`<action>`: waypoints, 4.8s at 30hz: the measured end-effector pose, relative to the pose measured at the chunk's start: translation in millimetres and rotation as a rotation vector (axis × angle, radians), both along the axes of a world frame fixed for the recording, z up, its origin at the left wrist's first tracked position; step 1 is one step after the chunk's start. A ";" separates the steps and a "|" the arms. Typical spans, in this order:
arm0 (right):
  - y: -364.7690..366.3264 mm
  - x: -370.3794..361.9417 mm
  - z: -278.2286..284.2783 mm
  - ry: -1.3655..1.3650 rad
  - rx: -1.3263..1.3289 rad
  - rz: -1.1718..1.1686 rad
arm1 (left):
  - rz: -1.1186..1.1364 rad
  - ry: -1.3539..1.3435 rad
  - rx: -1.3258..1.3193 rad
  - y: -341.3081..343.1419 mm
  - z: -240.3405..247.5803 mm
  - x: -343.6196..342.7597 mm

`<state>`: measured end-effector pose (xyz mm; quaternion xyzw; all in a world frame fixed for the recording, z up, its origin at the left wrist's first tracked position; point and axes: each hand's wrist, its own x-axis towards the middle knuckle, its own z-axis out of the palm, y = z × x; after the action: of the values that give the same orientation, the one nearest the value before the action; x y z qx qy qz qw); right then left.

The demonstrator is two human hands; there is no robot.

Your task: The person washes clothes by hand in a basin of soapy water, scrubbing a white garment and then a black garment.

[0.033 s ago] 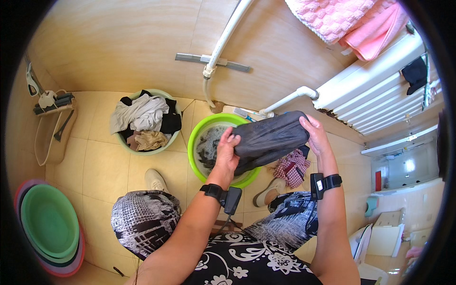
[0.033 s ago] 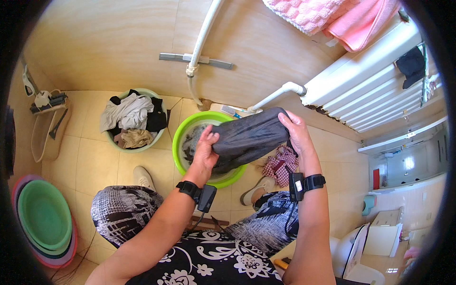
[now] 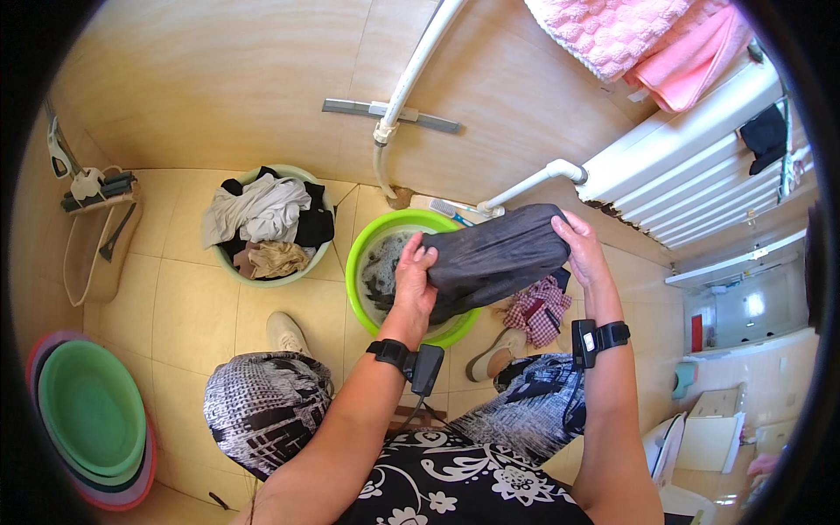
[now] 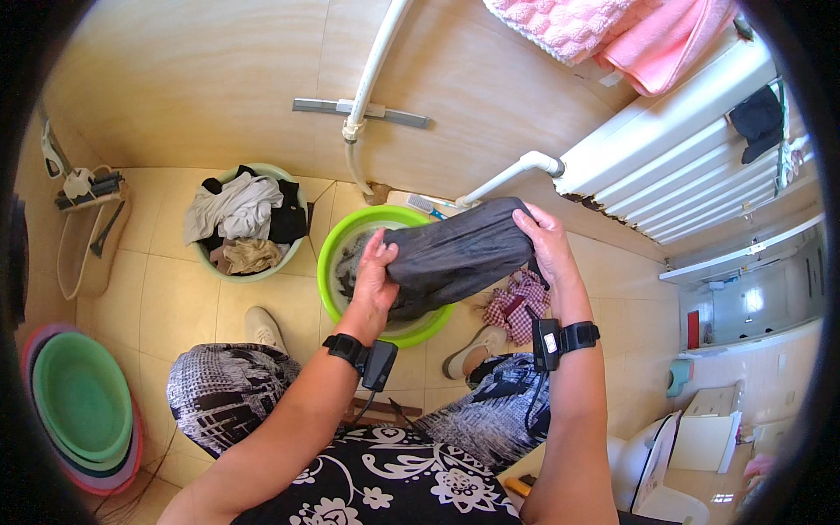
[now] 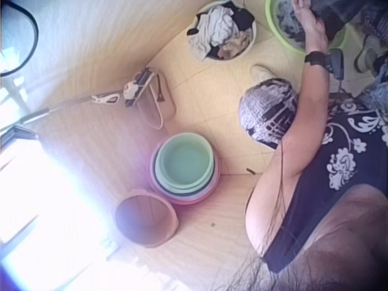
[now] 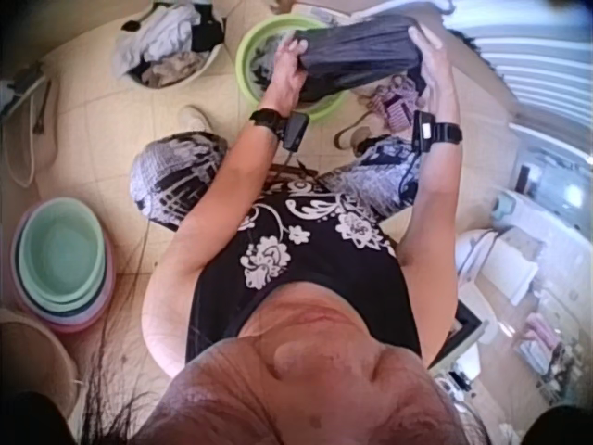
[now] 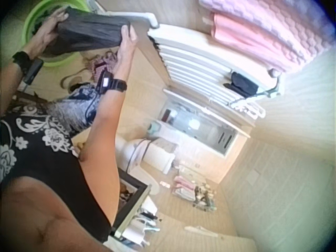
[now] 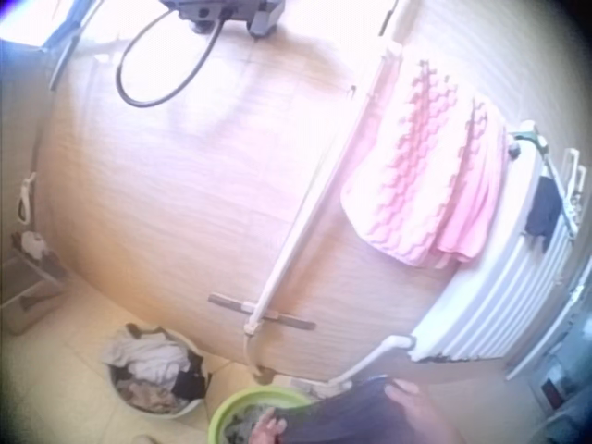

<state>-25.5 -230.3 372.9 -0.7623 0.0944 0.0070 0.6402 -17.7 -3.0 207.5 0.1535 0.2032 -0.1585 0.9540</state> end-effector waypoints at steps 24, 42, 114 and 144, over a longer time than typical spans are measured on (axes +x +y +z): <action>104.6 9.4 -139.7 0.268 -0.418 0.535 | -0.232 -0.493 0.433 46.1 66.4 30.0; 60.8 -24.3 -82.4 0.142 0.800 -0.177 | -0.120 -0.062 0.023 90.1 -18.7 60.7; 45.7 34.4 -367.0 0.186 -0.959 0.056 | -0.576 0.223 0.865 7.8 -149.2 33.0; 62.1 66.1 -339.3 0.516 -0.451 -0.263 | -0.142 0.453 0.427 15.7 -142.3 65.8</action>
<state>40.6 -168.2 33.6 -0.8387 0.3494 0.0956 0.4066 48.1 12.7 65.1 0.3249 0.4279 -0.2084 0.8173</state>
